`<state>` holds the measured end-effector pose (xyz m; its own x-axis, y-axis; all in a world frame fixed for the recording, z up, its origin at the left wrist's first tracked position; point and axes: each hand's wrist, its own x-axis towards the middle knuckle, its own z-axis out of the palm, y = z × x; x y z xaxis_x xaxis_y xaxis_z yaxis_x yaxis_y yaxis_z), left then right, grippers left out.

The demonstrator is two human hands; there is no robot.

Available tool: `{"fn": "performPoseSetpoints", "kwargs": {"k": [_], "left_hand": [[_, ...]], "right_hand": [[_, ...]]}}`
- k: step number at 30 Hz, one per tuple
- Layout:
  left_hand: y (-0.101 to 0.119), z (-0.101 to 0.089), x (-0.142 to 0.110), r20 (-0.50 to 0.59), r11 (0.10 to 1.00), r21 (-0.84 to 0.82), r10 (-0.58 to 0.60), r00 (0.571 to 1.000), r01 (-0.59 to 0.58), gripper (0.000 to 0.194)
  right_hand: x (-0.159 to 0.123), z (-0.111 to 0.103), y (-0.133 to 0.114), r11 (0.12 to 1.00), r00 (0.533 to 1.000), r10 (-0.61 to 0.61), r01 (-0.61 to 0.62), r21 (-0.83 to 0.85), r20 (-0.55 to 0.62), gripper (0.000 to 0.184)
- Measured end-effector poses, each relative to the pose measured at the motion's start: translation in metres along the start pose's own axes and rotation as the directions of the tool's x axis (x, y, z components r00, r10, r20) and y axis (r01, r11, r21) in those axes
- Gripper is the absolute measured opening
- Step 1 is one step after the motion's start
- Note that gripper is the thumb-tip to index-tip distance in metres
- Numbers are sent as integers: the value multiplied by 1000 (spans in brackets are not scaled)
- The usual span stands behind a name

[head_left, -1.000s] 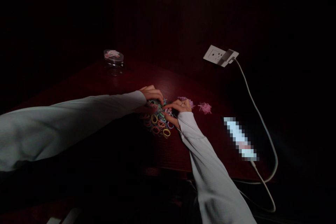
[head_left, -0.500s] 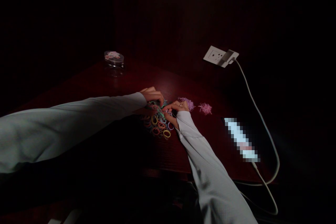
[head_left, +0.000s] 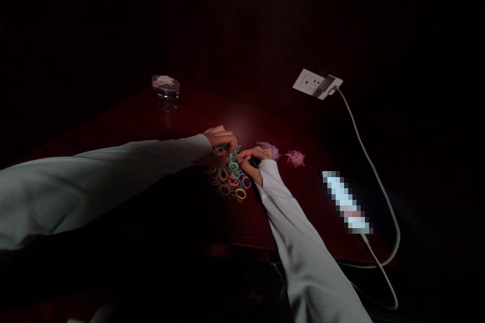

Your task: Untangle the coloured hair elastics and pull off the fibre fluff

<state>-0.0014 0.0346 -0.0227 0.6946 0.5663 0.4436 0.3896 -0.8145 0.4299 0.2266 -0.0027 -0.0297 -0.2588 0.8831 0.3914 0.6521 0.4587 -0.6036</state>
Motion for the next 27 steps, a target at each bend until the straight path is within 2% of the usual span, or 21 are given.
{"fn": "performPoseSetpoints", "kwargs": {"k": [8,18,22,27], "left_hand": [[4,1,0,-55,1000,-4,-11,998,11,31],[1,4,0,-64,993,-54,-104,993,100,33],[2,3,-1,-33,998,7,-56,998,57,36],[4,2,-2,-13,1000,17,-11,1000,11,32]], "right_hand": [[1,-3,-5,995,998,56,-54,83,-17,16],[2,-4,-7,990,998,66,-65,127,-5,20],[2,-7,-7,989,997,77,-79,127,22,22],[3,-7,-5,974,997,70,-76,211,40,26]]}}
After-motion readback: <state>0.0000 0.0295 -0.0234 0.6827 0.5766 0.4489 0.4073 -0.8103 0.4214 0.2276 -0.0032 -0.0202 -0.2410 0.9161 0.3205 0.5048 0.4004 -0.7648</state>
